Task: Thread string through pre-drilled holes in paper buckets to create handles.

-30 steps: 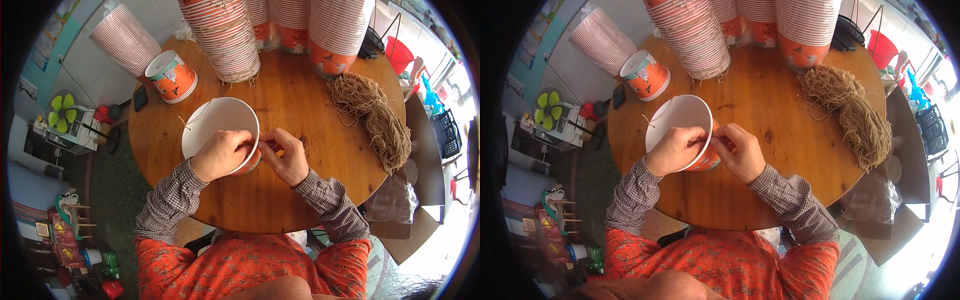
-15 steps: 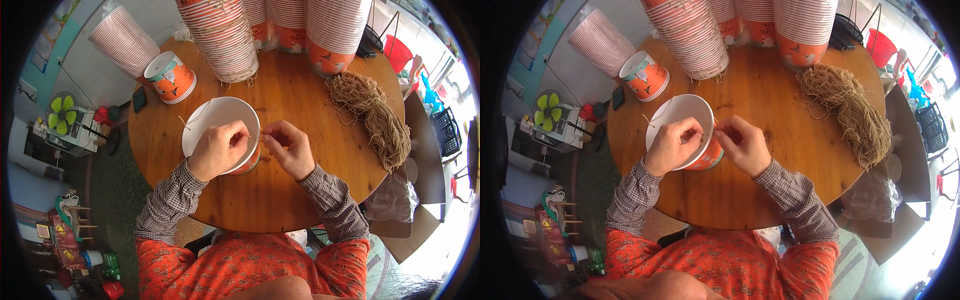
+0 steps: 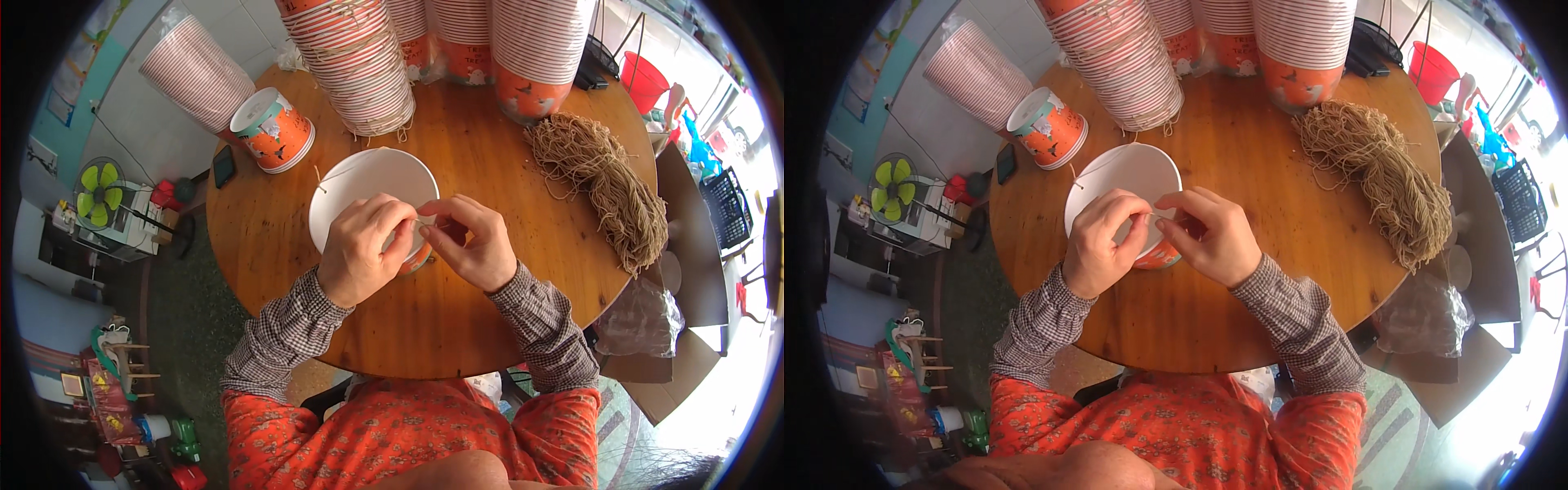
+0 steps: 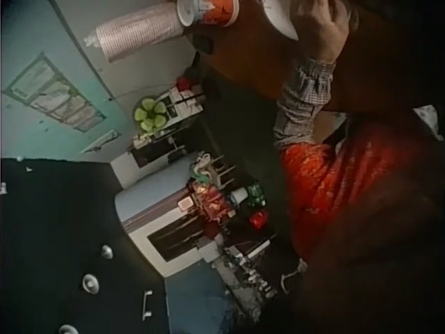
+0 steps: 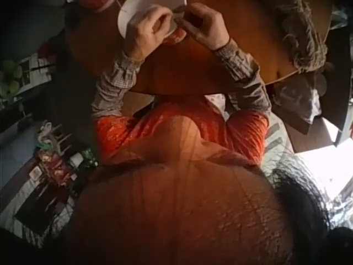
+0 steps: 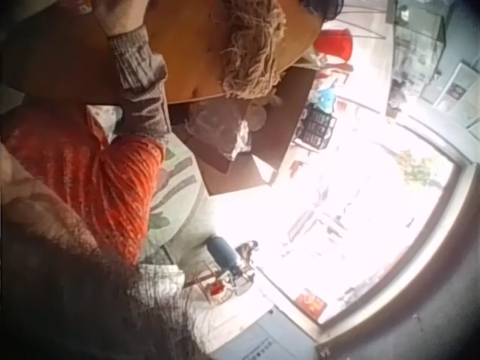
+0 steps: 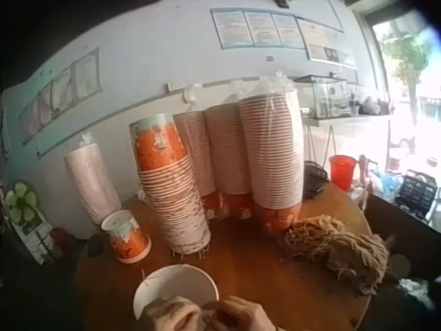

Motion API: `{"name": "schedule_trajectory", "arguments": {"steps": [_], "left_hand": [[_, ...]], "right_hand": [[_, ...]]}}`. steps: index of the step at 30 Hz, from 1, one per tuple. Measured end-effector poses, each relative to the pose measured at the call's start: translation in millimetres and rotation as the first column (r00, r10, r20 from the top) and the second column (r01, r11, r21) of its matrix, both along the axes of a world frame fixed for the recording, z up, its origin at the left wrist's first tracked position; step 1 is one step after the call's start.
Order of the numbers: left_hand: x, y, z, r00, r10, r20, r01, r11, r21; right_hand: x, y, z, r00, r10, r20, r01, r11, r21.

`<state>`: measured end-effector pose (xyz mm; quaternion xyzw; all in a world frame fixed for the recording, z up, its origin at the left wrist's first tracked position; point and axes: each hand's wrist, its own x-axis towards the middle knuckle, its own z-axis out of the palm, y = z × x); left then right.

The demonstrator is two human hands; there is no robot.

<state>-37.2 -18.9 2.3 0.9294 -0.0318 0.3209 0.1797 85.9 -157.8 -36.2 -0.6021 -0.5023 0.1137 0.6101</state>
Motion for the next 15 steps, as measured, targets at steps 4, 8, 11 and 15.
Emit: {"name": "schedule_trajectory", "arguments": {"steps": [4,8,11,15], "left_hand": [[5,-9,2,0.998,-0.023,0.06,0.02,0.999,0.046],[-6,-20,-9,0.994,0.072,-0.077,-0.078,0.994,-0.077],[-10,-21,-13,0.998,0.04,-0.049,-0.039,0.999,0.009],[-9,-18,-12,0.999,0.01,-0.037,-0.006,0.993,0.115]], "right_hand": [[3,0,-7,0.975,-0.105,0.197,0.114,0.993,-0.034],[11,-7,6,0.985,-0.133,0.113,0.136,0.99,-0.027],[20,-10,7,0.961,-0.243,0.132,0.25,0.968,-0.038],[33,-21,10,0.855,-0.436,0.281,0.431,0.898,0.081]]}}
